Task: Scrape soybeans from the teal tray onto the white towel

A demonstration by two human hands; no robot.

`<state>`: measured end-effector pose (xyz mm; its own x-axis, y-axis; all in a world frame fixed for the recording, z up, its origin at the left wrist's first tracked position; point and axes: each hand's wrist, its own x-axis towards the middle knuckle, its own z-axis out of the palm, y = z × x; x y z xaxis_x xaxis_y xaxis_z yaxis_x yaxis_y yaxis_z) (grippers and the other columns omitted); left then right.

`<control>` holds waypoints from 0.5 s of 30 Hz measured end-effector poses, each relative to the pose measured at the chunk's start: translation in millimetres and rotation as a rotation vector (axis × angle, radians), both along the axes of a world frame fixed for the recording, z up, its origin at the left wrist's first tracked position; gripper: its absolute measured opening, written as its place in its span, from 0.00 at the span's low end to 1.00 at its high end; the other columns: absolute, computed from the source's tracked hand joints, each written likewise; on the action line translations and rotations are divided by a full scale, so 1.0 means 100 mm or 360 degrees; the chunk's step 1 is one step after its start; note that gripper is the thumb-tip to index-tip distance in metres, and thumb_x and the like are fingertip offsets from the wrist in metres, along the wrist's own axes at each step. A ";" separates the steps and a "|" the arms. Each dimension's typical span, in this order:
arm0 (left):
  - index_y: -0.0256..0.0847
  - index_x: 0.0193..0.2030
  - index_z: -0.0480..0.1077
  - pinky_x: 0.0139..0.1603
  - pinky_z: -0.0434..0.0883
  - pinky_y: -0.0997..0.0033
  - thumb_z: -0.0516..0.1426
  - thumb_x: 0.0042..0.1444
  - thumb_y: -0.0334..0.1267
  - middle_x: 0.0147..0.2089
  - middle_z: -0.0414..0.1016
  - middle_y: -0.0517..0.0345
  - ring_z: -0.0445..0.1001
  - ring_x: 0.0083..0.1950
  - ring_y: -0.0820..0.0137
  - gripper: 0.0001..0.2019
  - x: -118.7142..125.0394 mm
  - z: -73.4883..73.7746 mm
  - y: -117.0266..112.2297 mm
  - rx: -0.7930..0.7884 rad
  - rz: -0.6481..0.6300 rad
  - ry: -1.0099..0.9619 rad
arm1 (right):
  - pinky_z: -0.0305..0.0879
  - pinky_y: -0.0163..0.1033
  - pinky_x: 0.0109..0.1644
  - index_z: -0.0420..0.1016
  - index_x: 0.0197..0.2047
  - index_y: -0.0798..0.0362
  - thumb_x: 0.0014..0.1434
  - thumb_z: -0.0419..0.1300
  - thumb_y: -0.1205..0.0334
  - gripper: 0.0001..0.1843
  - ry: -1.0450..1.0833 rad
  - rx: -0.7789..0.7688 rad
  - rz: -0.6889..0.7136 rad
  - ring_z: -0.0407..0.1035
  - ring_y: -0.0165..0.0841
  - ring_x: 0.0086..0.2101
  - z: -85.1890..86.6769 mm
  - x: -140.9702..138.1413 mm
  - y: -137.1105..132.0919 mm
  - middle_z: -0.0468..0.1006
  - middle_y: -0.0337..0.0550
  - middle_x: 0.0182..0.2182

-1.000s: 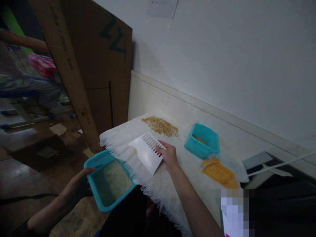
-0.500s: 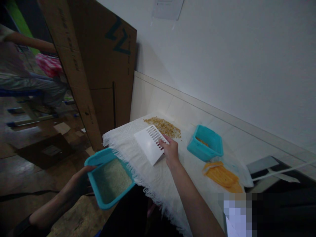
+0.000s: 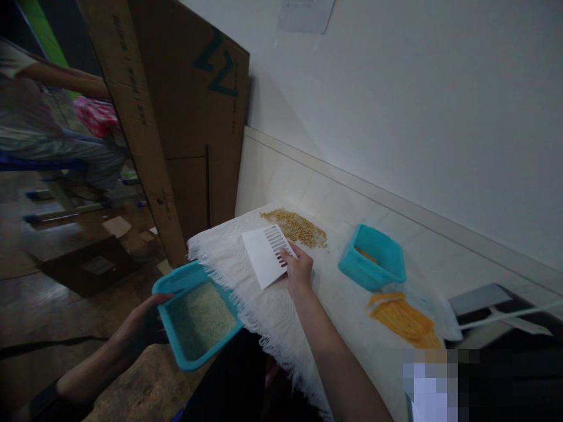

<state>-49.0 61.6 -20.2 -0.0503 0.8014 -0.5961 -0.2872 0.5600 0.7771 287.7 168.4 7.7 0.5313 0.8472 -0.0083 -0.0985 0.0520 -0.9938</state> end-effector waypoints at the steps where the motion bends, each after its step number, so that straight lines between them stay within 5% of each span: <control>1: 0.40 0.43 0.76 0.31 0.79 0.62 0.67 0.56 0.54 0.30 0.84 0.53 0.82 0.28 0.60 0.19 0.00 0.00 0.00 -0.0003 -0.0003 0.0004 | 0.75 0.43 0.34 0.91 0.51 0.56 0.38 0.75 0.57 0.33 0.0014 0.0006 -0.0031 0.81 0.42 0.31 0.00 0.00 0.01 0.90 0.43 0.31; 6: 0.39 0.44 0.77 0.30 0.79 0.62 0.66 0.56 0.55 0.30 0.85 0.50 0.82 0.28 0.59 0.21 -0.01 -0.05 0.04 -0.0080 0.0006 0.0029 | 0.77 0.41 0.36 0.90 0.54 0.54 0.42 0.74 0.61 0.32 0.0061 -0.0034 -0.0033 0.83 0.42 0.35 0.02 -0.08 0.11 0.91 0.42 0.34; 15: 0.39 0.44 0.77 0.31 0.78 0.62 0.65 0.57 0.55 0.32 0.86 0.51 0.83 0.29 0.60 0.20 -0.01 0.07 -0.01 -0.0010 -0.0018 -0.0002 | 0.70 0.37 0.25 0.90 0.47 0.54 0.43 0.75 0.69 0.24 0.0049 -0.0390 0.0321 0.73 0.35 0.20 0.17 -0.21 0.20 0.82 0.38 0.20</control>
